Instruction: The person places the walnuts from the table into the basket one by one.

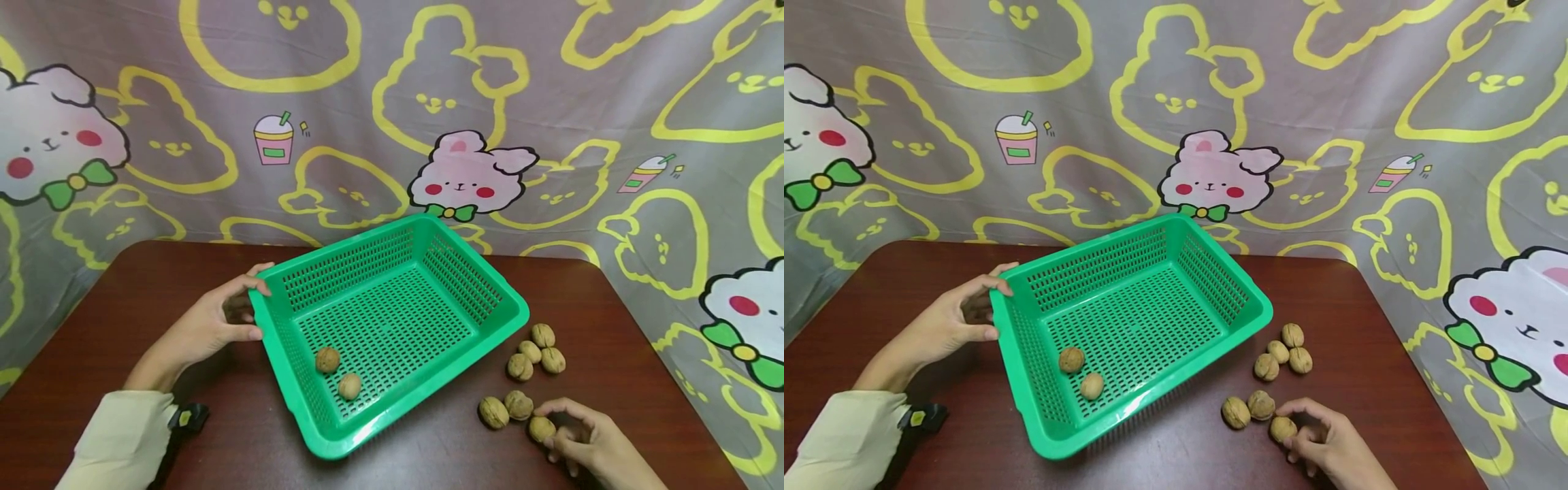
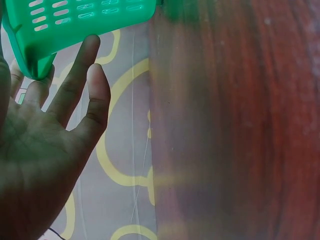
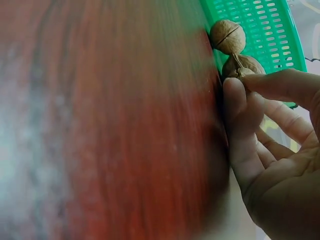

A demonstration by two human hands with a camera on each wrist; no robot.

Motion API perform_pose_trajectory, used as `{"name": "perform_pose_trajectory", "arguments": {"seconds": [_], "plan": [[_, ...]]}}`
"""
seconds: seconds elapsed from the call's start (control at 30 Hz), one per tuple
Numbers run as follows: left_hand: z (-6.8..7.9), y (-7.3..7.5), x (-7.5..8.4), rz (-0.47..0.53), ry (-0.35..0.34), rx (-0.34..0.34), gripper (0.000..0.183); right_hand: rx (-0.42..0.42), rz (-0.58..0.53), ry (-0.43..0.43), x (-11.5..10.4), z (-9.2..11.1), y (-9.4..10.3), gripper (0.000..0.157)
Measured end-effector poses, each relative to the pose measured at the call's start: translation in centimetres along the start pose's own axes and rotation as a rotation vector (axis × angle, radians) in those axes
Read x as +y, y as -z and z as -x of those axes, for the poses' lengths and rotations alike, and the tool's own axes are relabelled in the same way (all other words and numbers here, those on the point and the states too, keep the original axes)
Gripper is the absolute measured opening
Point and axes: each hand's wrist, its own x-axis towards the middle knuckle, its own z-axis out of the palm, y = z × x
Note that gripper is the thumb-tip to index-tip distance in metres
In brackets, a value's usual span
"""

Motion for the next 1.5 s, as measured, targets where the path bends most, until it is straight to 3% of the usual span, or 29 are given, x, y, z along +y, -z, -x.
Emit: {"name": "perform_pose_trajectory", "arguments": {"seconds": [0.2, 0.43, 0.7, 0.8, 0.97, 1.27, 1.5], "plan": [[-0.1, 0.1, -0.2, -0.005, 0.011, 0.002, 0.05, 0.016, 0.021, 0.073, -0.2, 0.4, 0.5, 0.034], [-0.3, 0.1, -0.6, -0.019, 0.027, -0.01, 0.05, 0.042, -0.039, 0.235, -1.7, 0.4, 0.8, 0.04], [-0.3, 0.1, -0.6, -0.017, 0.03, -0.011, 0.049, 0.045, -0.039, 0.393, -6.6, -1.3, 0.2, 0.04], [-0.3, 0.1, -0.7, -0.02, 0.029, -0.01, 0.049, 0.007, -0.069, 0.432, -9.1, -2.5, -0.3, 0.04], [-0.2, 0.1, -0.7, -0.023, 0.028, -0.005, 0.048, -0.116, -0.139, 0.396, -13.2, -5.5, -1.6, 0.036], [-0.2, 0.1, -0.5, -0.008, 0.011, -0.005, 0.048, -0.233, -0.092, 0.303, -20.2, -11.2, -5.9, 0.029], [-0.1, 0.2, -0.7, -0.011, 0.011, -0.003, 0.048, -0.326, -0.173, 0.244, -24.0, -16.4, -9.4, 0.029]]}}
